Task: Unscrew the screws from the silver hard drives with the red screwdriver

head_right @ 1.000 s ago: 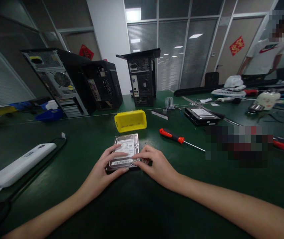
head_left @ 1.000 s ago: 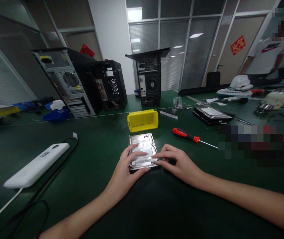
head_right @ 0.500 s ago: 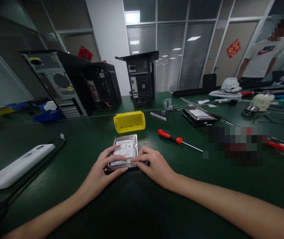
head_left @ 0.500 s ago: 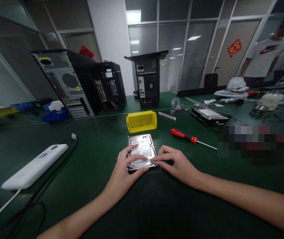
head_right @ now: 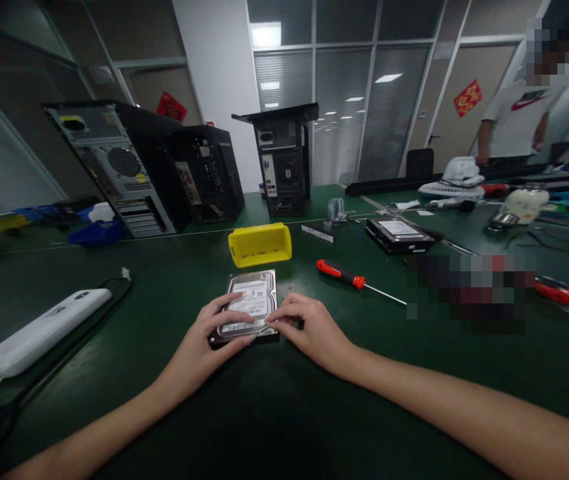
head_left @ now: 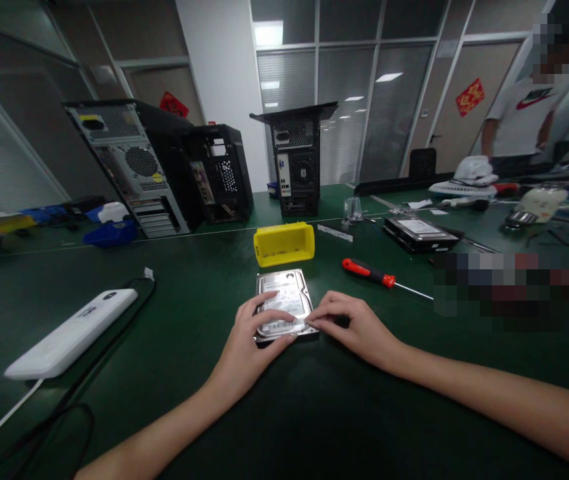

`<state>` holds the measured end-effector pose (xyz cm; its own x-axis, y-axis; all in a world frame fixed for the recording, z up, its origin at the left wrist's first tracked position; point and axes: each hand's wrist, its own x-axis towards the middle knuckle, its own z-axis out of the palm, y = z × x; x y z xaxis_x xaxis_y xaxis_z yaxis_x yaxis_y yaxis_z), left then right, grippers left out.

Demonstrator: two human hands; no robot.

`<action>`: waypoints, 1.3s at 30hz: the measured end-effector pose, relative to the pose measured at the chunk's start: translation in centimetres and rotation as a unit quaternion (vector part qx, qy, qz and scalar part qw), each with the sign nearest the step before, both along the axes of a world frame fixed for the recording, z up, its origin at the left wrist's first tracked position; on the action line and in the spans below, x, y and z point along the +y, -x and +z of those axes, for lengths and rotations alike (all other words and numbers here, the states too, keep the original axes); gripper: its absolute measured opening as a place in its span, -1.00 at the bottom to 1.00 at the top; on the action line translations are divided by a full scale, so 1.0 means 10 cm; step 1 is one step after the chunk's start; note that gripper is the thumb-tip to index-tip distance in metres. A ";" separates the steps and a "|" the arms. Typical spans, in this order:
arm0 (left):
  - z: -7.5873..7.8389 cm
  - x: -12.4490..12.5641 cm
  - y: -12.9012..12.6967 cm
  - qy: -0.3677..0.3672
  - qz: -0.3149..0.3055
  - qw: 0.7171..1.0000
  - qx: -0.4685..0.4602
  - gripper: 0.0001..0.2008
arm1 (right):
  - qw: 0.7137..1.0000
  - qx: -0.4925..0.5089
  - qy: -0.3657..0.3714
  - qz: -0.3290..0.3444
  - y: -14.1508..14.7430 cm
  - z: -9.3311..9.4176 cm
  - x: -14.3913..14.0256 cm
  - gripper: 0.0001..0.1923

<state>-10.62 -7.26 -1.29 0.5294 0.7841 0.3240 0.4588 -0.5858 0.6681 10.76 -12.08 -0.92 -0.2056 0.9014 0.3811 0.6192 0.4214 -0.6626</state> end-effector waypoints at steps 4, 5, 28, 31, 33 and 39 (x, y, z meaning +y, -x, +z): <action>0.01 0.00 0.01 0.000 0.001 1.000 0.005 -0.82 | 1.000 -0.008 -0.003 -0.001 -0.07 0.02 0.00 -0.84; 0.01 0.00 0.01 0.004 0.001 1.000 0.007 -0.82 | 1.000 -0.009 -0.004 0.000 -0.09 0.03 0.00 -0.84; 0.00 0.00 0.04 0.024 0.001 1.000 0.017 -0.80 | 0.979 -0.138 0.133 0.067 -0.52 0.16 0.16 -0.65; 0.01 -0.01 0.04 0.019 0.003 1.000 0.017 -0.80 | 0.976 -0.150 0.137 0.078 -0.53 0.21 0.15 -0.65; 0.02 -0.01 0.03 0.018 0.004 1.000 0.017 -0.80 | 0.973 -0.156 0.144 0.087 -0.54 0.25 0.14 -0.66; 0.02 -0.02 0.04 0.014 -0.001 1.000 0.014 -0.80 | 0.969 -0.152 0.175 0.090 -0.60 0.30 0.17 -0.68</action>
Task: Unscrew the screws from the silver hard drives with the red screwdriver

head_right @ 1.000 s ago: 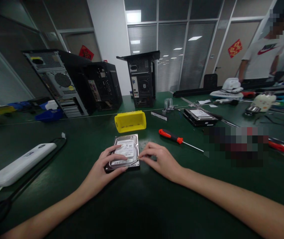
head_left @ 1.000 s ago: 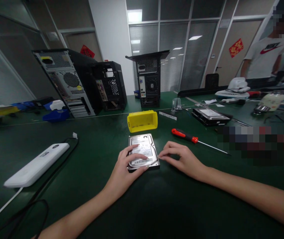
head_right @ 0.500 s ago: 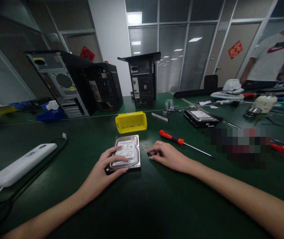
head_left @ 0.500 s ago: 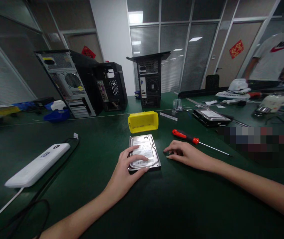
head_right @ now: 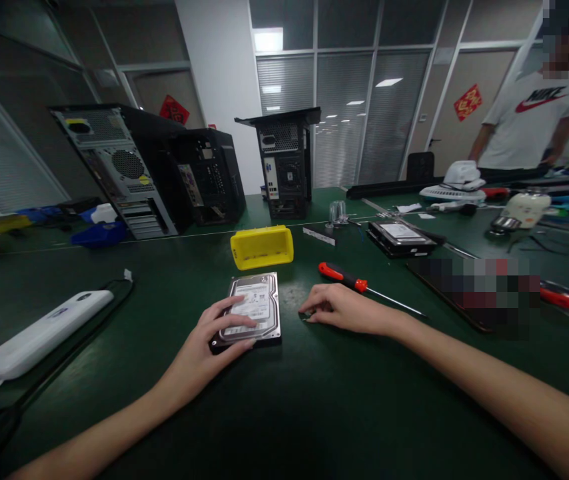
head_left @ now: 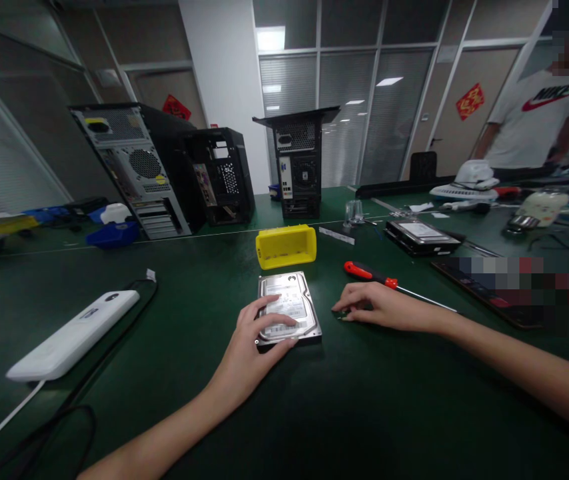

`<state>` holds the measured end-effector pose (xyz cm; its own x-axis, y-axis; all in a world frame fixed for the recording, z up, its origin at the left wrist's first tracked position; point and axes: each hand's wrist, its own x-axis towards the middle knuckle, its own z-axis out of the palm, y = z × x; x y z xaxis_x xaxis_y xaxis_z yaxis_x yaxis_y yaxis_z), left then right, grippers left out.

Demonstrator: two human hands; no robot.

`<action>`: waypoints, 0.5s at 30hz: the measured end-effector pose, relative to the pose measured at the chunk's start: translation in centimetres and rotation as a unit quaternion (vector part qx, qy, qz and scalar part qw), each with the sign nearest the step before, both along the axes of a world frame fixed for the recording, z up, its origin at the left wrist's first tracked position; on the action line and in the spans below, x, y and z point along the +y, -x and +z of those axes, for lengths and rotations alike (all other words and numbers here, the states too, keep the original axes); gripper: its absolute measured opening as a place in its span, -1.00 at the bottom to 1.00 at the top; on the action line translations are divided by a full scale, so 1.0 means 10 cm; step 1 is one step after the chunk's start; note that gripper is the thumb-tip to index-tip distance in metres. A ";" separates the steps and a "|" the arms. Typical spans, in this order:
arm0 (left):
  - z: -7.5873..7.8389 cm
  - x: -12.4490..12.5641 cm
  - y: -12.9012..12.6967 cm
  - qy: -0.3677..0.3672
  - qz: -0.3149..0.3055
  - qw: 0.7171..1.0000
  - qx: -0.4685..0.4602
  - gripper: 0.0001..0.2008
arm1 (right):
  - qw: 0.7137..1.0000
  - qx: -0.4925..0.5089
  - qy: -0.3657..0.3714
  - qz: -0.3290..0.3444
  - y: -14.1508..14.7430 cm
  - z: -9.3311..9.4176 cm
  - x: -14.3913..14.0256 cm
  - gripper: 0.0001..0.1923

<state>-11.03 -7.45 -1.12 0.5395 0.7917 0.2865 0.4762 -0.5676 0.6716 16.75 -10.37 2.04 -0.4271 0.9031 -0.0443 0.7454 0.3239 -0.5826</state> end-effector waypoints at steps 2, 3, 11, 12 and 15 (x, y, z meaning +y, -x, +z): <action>-0.01 0.01 0.00 0.000 -0.002 1.000 -0.002 -0.80 | 1.000 0.006 0.005 -0.011 0.00 -0.01 0.01 -0.70; -0.01 0.01 0.00 0.002 -0.003 1.000 -0.002 -0.80 | 1.000 0.010 0.005 -0.018 0.00 -0.01 0.01 -0.71; -0.01 0.01 0.00 0.005 -0.002 1.000 0.003 -0.79 | 0.998 0.034 0.011 -0.043 0.00 -0.05 0.02 -0.72; -0.01 0.01 0.00 0.004 -0.002 1.000 0.004 -0.79 | 0.998 0.036 0.010 -0.044 0.00 -0.05 0.02 -0.71; -0.01 0.00 0.00 -0.009 -0.002 1.000 0.005 -0.79 | 0.998 0.036 0.005 -0.047 0.01 -0.07 0.02 -0.69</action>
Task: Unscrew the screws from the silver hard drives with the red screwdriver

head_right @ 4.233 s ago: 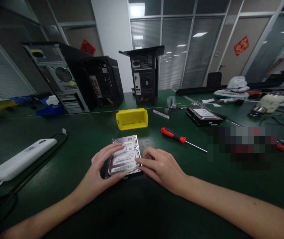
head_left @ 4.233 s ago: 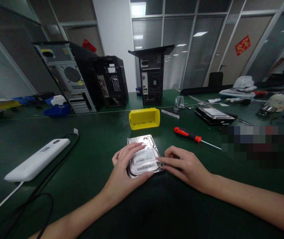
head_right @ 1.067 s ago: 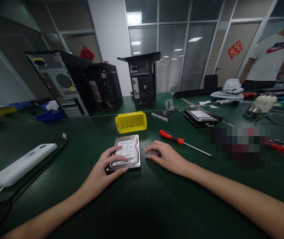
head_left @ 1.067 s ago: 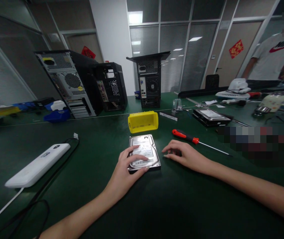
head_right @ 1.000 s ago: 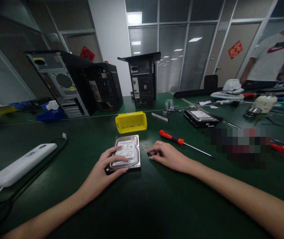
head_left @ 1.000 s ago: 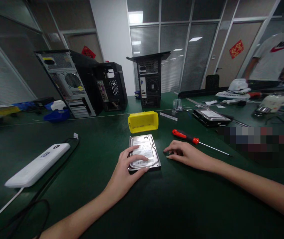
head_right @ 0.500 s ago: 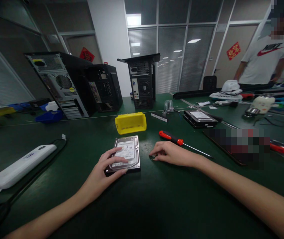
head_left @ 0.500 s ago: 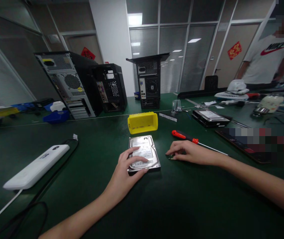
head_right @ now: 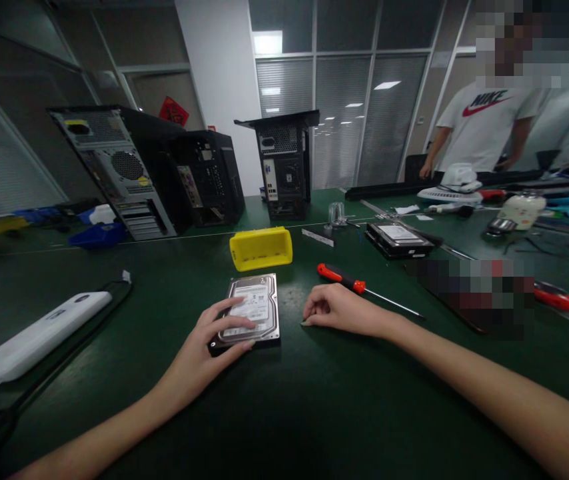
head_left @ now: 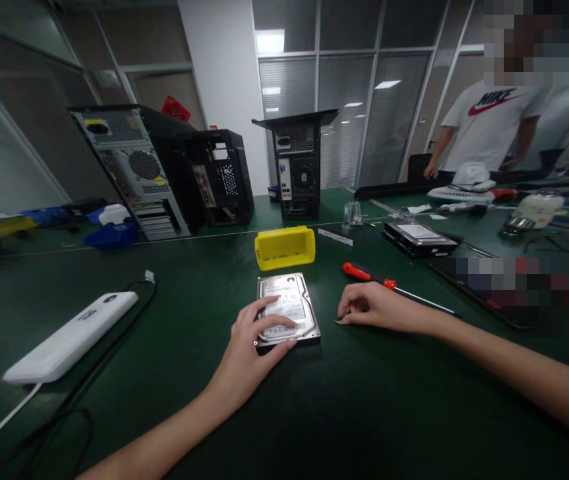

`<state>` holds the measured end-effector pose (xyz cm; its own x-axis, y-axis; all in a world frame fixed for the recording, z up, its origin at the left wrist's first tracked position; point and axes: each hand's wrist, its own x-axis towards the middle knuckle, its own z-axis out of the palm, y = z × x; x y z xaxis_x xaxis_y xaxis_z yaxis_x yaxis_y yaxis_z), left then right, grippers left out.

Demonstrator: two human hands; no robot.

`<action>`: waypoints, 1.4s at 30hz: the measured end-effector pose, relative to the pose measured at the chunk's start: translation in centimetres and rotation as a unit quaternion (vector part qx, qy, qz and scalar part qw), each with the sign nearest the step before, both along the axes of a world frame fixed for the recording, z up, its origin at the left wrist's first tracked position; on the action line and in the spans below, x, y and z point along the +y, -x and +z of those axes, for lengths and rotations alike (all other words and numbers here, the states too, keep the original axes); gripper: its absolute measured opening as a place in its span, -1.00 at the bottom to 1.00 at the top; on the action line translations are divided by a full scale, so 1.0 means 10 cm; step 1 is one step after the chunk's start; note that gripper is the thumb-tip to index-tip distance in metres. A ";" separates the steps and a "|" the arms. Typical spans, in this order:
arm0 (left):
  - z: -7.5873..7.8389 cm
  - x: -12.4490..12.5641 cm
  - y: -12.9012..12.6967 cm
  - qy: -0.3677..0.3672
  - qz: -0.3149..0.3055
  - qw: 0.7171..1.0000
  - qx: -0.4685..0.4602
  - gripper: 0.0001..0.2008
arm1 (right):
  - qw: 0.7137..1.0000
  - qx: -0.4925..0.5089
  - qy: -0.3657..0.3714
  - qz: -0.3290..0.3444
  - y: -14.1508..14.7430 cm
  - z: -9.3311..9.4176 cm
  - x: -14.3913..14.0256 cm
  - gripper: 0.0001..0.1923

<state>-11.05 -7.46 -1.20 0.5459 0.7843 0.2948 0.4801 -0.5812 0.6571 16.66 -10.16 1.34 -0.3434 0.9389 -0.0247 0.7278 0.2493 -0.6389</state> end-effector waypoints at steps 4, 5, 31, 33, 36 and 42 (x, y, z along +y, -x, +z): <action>0.00 0.00 -0.01 -0.017 -0.006 1.000 0.000 -0.80 | 1.000 -0.007 -0.011 0.004 0.02 -0.03 0.00 -0.67; 0.00 0.00 -0.01 -0.019 -0.007 1.000 0.001 -0.80 | 1.000 -0.010 -0.015 0.005 0.03 -0.04 0.00 -0.67; 0.03 -0.02 -0.04 -0.061 0.004 0.997 0.047 -0.77 | 0.950 -0.224 -0.194 0.101 0.20 0.00 -0.14 -0.66; 0.02 -0.02 -0.04 -0.068 0.007 0.996 0.051 -0.75 | 0.938 -0.248 -0.216 0.108 0.22 0.01 -0.13 -0.66; 0.00 -0.02 -0.04 -0.081 0.009 0.995 0.049 -0.69 | 0.921 -0.278 -0.244 0.121 0.25 0.01 -0.12 -0.67; 0.00 -0.02 -0.03 -0.087 0.007 0.995 0.050 -0.63 | 0.901 -0.311 -0.271 0.133 0.27 0.00 -0.12 -0.70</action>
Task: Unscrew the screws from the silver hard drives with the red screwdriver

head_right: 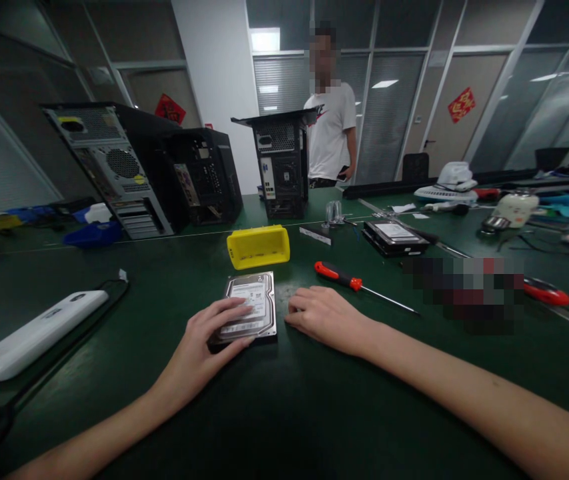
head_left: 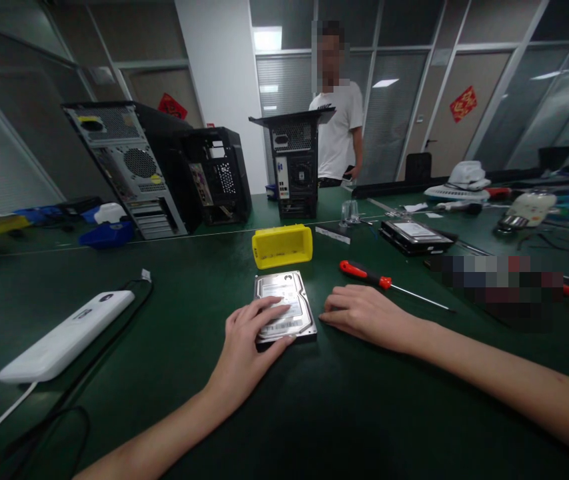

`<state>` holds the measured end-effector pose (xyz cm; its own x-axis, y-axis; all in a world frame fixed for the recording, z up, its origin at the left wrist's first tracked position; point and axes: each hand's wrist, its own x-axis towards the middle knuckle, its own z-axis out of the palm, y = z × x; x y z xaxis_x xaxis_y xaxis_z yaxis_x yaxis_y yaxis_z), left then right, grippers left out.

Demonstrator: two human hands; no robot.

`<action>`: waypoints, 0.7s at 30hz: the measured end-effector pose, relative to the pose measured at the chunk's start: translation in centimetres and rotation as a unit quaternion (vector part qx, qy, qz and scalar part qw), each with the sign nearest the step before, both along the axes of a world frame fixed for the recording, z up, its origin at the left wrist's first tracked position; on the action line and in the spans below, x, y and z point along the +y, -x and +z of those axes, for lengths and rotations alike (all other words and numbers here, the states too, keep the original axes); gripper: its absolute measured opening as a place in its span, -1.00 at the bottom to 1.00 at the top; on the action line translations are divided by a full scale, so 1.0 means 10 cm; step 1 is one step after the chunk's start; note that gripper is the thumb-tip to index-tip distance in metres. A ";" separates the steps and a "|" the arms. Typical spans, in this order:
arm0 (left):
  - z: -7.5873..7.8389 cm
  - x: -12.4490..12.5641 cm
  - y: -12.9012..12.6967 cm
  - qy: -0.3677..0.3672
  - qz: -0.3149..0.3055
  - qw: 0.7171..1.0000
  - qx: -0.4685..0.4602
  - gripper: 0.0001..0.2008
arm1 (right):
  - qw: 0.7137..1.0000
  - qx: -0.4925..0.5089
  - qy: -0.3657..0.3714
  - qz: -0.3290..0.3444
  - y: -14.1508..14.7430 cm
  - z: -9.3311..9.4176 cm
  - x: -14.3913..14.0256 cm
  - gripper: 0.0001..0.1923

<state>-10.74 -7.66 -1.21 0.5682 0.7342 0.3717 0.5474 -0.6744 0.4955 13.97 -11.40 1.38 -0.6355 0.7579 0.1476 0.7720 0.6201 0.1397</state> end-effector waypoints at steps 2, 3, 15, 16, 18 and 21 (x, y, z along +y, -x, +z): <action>0.00 0.00 0.00 -0.001 0.000 1.000 0.000 -0.62 | 1.000 -0.007 -0.003 0.001 0.01 0.00 -0.01 -0.71; 0.00 0.00 0.00 -0.002 0.000 1.000 -0.001 -0.62 | 1.000 -0.009 -0.005 0.002 0.01 0.01 -0.01 -0.71; 0.01 -0.01 0.00 0.005 -0.001 1.000 -0.001 -0.65 | 0.995 0.044 0.083 -0.015 0.00 0.08 -0.08 -0.68; 0.01 -0.01 0.00 0.004 -0.002 1.000 -0.001 -0.65 | 0.994 0.052 0.094 -0.020 -0.01 0.09 -0.08 -0.68; 0.01 0.00 0.01 0.004 -0.003 1.000 -0.001 -0.65 | 0.989 0.073 0.123 -0.032 -0.04 0.12 -0.07 -0.67; 0.02 0.00 0.00 0.010 -0.002 1.000 -0.002 -0.65 | 0.975 0.117 0.187 -0.038 -0.09 0.18 -0.06 -0.67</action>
<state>-10.76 -7.68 -0.99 0.5693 0.7397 0.3587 0.5428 -0.6659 0.5118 14.89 -12.03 3.15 -0.5576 0.8300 -0.0135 0.8014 0.5339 -0.2697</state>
